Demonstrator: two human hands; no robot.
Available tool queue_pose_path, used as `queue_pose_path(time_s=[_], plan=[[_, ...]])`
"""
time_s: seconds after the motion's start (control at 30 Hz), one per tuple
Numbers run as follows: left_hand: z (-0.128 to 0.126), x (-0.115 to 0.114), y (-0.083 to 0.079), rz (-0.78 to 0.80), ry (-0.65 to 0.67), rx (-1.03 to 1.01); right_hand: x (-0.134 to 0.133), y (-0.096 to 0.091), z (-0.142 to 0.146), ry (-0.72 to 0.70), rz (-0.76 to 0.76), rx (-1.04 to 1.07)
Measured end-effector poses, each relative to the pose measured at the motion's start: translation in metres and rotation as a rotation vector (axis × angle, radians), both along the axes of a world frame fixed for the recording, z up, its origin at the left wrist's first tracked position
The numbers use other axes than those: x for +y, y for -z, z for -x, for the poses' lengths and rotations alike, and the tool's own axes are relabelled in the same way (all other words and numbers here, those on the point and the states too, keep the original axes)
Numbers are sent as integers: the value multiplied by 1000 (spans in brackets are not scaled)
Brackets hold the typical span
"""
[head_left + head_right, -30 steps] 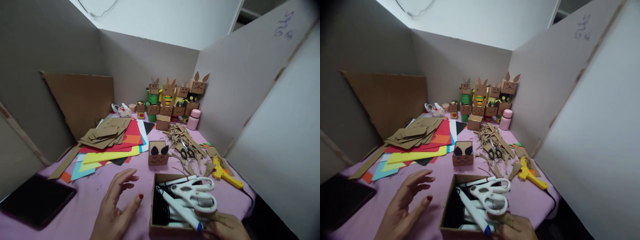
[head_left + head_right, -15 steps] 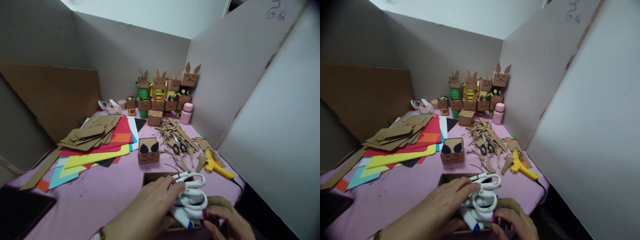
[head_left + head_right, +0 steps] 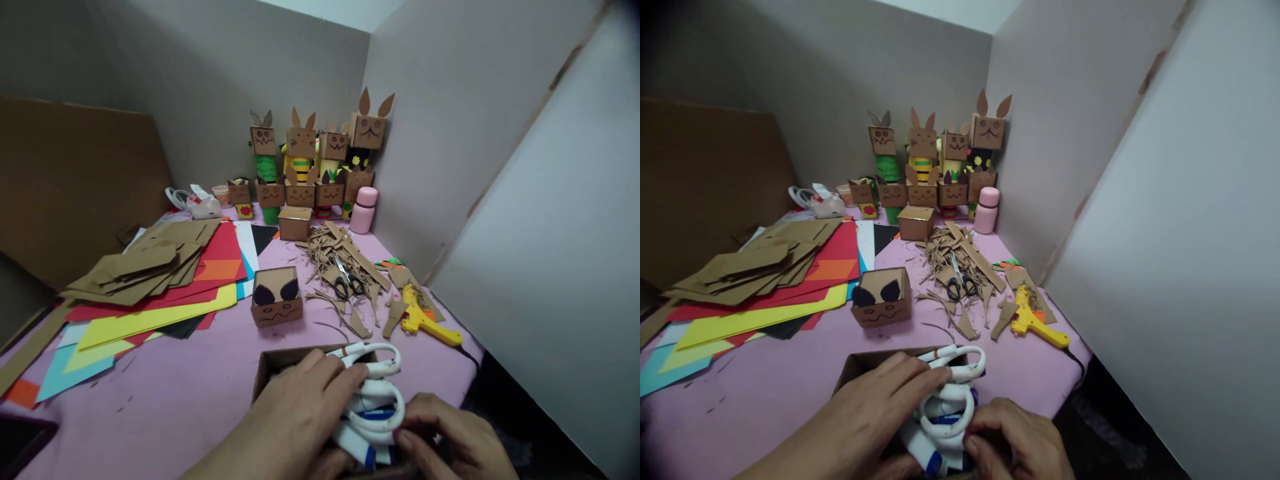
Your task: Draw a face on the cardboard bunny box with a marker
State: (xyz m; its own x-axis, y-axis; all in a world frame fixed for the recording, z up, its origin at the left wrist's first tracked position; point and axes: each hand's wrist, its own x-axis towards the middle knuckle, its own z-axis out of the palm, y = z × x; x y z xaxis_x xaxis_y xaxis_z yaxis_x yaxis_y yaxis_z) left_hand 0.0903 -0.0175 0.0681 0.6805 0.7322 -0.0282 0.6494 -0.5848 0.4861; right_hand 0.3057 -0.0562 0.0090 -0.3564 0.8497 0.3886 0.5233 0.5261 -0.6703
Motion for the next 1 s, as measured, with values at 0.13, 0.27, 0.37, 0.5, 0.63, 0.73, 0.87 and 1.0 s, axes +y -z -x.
queue_pose_path(time_s=[0.13,0.27,0.37,0.5,0.63,0.73,0.87,1.0], plan=[[-6,1,4,-77,-1,69,7,-16,4,-52,11,81],[-12,2,9,-172,-14,90,9,-21,5,-60,59,206],[-17,4,10,-156,7,206,7,-17,6,-103,10,318],[-17,6,12,-144,-5,150,4,-11,2,-26,56,445],[-9,8,13,-98,-28,19,5,-14,-7,96,96,272],[-5,8,13,-53,-30,-53,8,-18,-11,-2,122,3],[-3,6,13,-35,-49,-86,11,-15,-10,83,281,-29],[-5,6,12,-42,-74,-51,13,-8,-3,25,501,221]])
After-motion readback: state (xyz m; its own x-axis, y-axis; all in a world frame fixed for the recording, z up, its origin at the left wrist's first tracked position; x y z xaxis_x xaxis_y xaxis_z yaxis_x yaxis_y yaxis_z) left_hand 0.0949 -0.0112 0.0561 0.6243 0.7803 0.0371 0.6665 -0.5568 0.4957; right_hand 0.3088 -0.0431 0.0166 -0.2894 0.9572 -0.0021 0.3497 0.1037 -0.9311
